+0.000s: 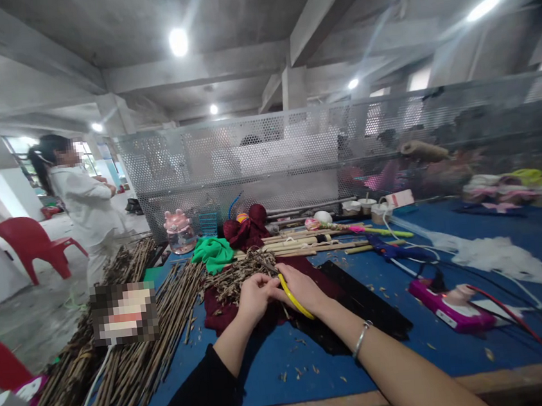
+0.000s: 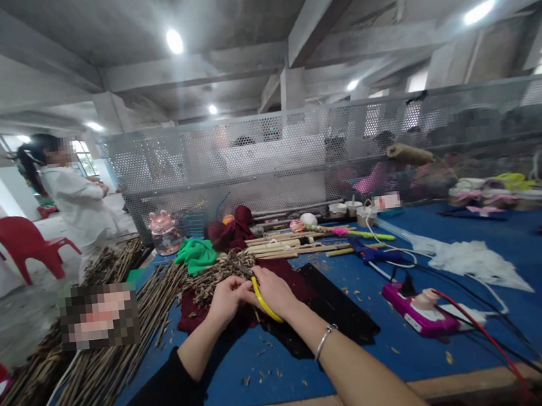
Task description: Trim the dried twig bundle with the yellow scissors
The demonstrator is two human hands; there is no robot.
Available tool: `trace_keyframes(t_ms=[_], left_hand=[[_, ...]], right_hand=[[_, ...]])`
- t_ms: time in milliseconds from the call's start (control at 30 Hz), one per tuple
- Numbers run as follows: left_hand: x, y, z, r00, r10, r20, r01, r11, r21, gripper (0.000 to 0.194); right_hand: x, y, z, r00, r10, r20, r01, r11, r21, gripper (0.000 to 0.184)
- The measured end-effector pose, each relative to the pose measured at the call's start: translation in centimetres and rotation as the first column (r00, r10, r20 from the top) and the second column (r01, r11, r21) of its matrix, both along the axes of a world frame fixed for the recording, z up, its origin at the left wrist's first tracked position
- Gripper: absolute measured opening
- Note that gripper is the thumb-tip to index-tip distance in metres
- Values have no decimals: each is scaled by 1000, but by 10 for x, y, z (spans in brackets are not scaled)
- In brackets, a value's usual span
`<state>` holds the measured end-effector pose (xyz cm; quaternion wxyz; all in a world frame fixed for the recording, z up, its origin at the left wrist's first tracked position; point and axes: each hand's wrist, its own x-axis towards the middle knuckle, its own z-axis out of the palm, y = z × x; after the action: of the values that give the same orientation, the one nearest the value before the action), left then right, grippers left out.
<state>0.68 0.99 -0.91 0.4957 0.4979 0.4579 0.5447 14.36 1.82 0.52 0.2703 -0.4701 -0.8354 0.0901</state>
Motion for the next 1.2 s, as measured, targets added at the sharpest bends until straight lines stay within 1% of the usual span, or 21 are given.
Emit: trace_keyframes(t_ms=[100, 267, 433, 633, 767, 833, 967, 1133, 1200], left_hand=[[0, 1, -2, 1000, -6, -3, 6, 1000, 17, 34], [1, 1, -2, 1000, -1, -4, 1, 1000, 1, 34], [1, -1, -2, 998, -58, -13, 58, 998, -25, 32], [-3, 2, -5, 995, -26, -97, 31, 998, 53, 31], [-3, 1, -5, 996, -16, -93, 22, 998, 64, 32], [-3, 0, -4, 995, -28, -98, 35, 997, 67, 32], [-2, 0, -4, 991, -58, -123, 68, 995, 78, 33], [-2, 0, -3, 990, 10, -139, 7, 993, 121, 32], [-2, 0, -3, 991, 1, -131, 14, 993, 118, 33]], right_hand=[[0, 1, -1, 1000, 7, 0, -7, 1000, -6, 36], [-1, 2, -1, 999, -33, -25, 31, 997, -74, 32], [0, 3, -2, 996, -39, -75, 32, 995, -90, 35], [-2, 4, -3, 997, -43, -66, 35, 993, -114, 35], [-2, 2, 0, 998, -62, 23, 64, 995, -79, 37], [-1, 0, 2, 998, -40, 46, 43, 998, -49, 39], [1, 0, 3, 999, 13, 31, -11, 998, -58, 41], [2, 3, -1, 1000, 11, -3, -11, 999, -35, 50], [2, 5, -3, 999, 22, -24, -23, 999, -26, 50]])
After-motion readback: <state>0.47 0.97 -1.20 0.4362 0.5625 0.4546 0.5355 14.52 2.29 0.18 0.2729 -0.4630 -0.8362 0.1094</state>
